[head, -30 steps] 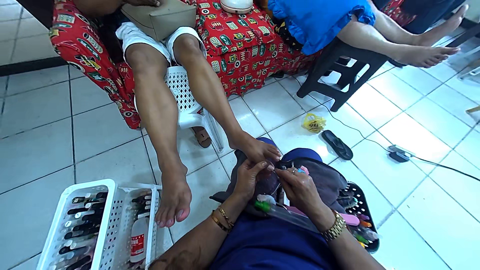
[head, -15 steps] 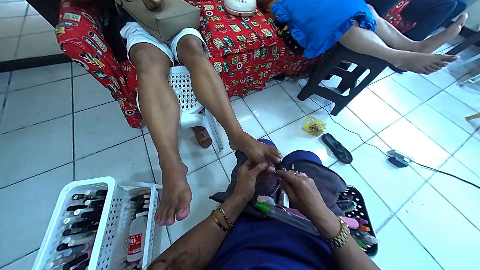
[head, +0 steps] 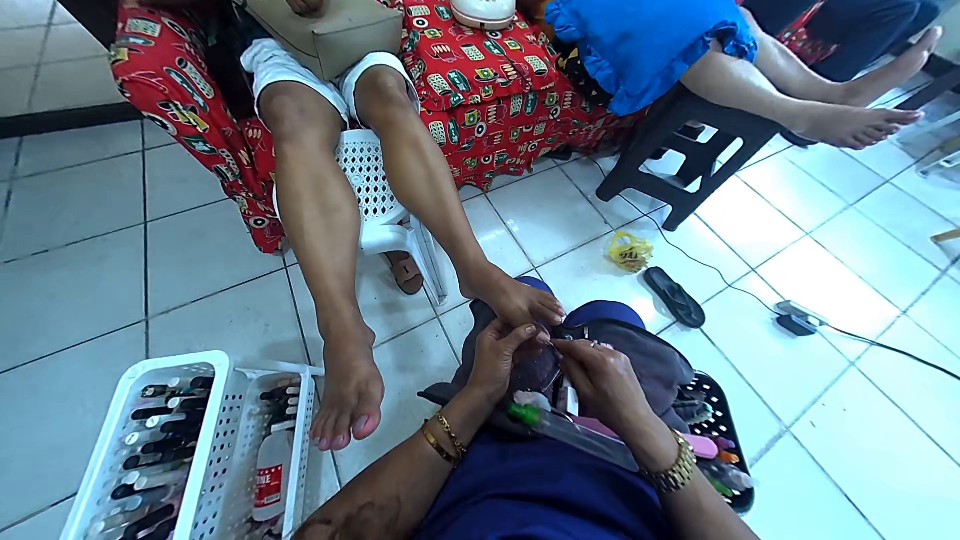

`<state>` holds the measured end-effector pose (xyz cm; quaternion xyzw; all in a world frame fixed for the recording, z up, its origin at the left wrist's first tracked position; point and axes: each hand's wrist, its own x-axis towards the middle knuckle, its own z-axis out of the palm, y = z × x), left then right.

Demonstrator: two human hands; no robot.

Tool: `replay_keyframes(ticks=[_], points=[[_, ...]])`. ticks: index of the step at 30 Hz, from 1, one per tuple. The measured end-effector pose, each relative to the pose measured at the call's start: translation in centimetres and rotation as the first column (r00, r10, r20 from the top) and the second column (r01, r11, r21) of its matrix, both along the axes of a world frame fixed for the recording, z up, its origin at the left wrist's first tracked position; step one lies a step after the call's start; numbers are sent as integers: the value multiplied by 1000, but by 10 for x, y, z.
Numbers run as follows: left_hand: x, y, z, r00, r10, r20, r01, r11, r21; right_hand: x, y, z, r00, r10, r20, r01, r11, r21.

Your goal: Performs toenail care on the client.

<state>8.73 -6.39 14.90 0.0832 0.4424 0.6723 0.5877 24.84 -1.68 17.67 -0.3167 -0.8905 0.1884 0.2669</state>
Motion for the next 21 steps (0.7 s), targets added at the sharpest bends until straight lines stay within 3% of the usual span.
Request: replay_keyframes(ticks=[4, 8, 11, 14, 17, 19, 21], points=[[-1, 0, 0, 1000, -6, 5, 6, 1000, 4, -1, 1, -2, 1000, -7, -7, 7, 1000, 12], [0, -2, 3, 1000, -15, -6, 15, 1000, -14, 6, 5, 3, 1000, 9, -22, -12, 992, -124], [0, -7, 10, 991, 63, -119, -69, 997, -47, 15, 9, 11, 999, -1, -39, -10, 959, -282], [2, -14, 8, 931, 174, -320, -145, 983, 111, 23, 13, 14, 996, -28, -80, -7, 913, -408], [-2, -15, 4, 872, 82, -482, 69, 955, 287, 26, 16, 16, 991, -38, -126, -25, 885, -465], [-9, -11, 4, 885, -117, -452, 252, 935, 251, 24, 17, 23, 982, -40, -182, -67, 836, -545], [-13, -6, 3, 887, -235, -397, 339, 916, 215, 18, 18, 28, 941, -40, -337, -194, 752, -630]])
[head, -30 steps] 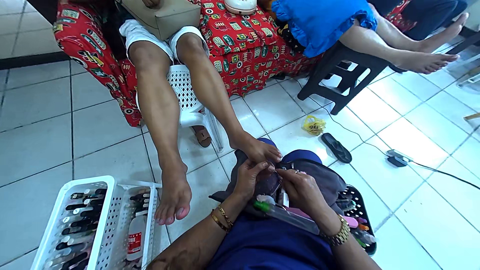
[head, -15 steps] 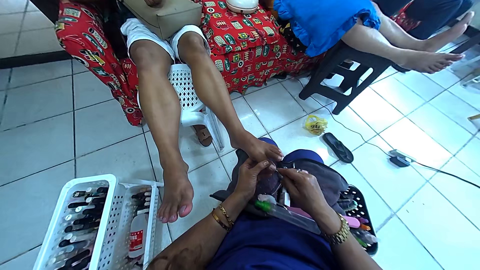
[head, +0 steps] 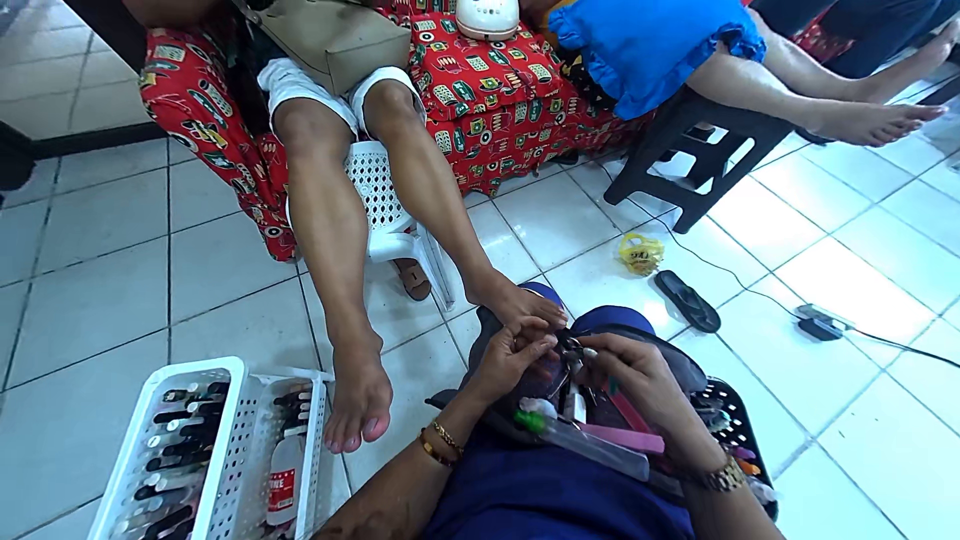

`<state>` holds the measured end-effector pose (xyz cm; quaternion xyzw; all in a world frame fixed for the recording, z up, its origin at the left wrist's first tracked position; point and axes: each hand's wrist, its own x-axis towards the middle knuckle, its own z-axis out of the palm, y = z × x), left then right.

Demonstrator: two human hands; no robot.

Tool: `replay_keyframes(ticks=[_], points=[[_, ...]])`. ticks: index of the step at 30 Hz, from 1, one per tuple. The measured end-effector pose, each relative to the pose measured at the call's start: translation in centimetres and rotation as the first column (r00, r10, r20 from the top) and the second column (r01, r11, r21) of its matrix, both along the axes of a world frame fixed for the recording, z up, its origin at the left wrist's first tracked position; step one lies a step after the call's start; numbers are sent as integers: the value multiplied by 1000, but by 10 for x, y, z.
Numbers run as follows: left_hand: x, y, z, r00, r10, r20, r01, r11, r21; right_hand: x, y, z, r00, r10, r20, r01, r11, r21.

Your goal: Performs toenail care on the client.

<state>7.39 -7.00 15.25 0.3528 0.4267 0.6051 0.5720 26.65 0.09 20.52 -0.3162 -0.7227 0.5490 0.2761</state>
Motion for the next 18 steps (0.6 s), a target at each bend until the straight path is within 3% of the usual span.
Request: replay_keyframes(ticks=[3, 6, 9, 13, 18], points=[[-4, 7, -2, 999, -40, -37, 41, 999, 26, -19, 0, -1, 956, 20, -293, -71, 984, -164], [-4, 10, -14, 993, 1, -117, 11, 995, 96, -38, -1, -16, 932, 18, -363, -101, 972, -210], [-6, 9, -22, 993, 13, -116, 4, 989, 151, -28, -1, -26, 983, 13, -183, -30, 996, -89], [-4, 9, -26, 999, 3, -41, 3, 989, 151, -3, -4, -26, 981, -55, 187, 5, 966, 259], [-3, 10, -26, 997, 10, -72, 0, 989, 146, -6, -11, -29, 957, -142, 253, 2, 875, 485]])
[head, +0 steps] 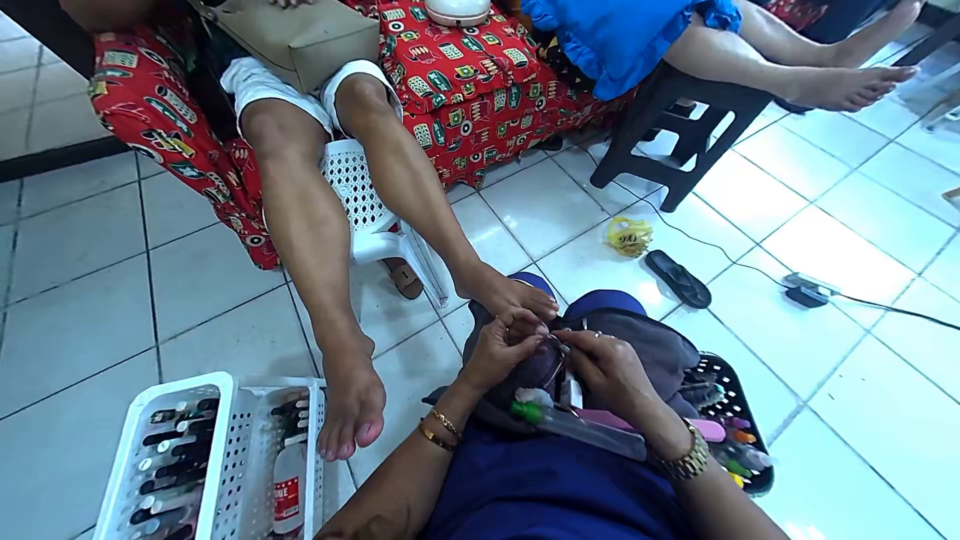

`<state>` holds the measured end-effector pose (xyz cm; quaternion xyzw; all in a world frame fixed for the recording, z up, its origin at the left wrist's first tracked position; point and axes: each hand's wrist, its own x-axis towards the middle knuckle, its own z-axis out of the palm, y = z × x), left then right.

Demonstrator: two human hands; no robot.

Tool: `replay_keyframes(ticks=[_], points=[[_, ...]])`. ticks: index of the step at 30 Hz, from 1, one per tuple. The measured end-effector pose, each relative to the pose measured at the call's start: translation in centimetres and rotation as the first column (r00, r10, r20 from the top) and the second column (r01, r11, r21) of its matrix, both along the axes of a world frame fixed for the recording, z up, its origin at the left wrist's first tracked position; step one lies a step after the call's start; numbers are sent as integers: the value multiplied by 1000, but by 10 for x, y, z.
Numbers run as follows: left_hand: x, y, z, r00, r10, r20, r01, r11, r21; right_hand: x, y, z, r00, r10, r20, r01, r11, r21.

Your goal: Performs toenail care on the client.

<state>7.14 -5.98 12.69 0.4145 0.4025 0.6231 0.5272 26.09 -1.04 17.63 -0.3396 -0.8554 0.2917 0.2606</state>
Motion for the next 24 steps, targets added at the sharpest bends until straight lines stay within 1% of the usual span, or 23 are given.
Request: replay_keyframes(ticks=[5, 10, 24], points=[[-1, 0, -5, 999, 6, -39, -5, 999, 44, -3, -1, -1, 1000, 11, 29, -12, 1000, 22], [-1, 1, -5, 999, 6, -36, -4, 999, 43, -6, 0, -2, 1000, -4, 26, 3, 999, 46], [-1, 0, -5, 999, 17, -29, -15, 999, 39, -8, 1, -3, 1000, 10, 25, -10, 1000, 0]])
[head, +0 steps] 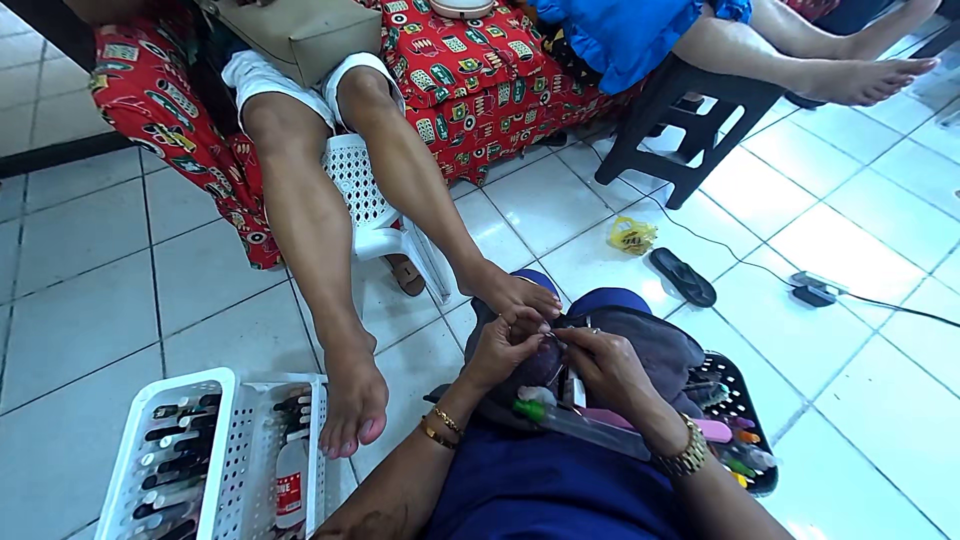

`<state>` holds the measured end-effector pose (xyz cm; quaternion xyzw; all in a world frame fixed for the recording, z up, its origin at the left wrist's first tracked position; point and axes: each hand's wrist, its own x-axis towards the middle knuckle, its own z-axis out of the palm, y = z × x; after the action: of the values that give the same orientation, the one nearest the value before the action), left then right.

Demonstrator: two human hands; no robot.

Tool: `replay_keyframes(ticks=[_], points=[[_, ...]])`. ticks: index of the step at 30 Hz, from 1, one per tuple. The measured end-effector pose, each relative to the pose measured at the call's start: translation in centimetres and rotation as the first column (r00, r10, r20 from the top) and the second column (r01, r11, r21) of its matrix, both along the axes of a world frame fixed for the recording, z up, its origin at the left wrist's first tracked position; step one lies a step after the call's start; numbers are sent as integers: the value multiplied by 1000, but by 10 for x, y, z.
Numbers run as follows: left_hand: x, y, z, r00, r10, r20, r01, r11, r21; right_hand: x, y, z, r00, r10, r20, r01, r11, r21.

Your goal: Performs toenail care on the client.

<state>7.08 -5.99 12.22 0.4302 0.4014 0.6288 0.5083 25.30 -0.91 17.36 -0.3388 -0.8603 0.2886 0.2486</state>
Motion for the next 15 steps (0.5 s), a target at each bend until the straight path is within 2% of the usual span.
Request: replay_keyframes(ticks=[4, 15], points=[[-1, 0, 0, 1000, -6, 12, 6, 1000, 1, 0, 1, 0, 1000, -3, -11, 3, 1000, 22], [0, -1, 1, 1000, 4, -8, -4, 1000, -2, -6, -5, -10, 998, -60, -32, 67, 960, 270]])
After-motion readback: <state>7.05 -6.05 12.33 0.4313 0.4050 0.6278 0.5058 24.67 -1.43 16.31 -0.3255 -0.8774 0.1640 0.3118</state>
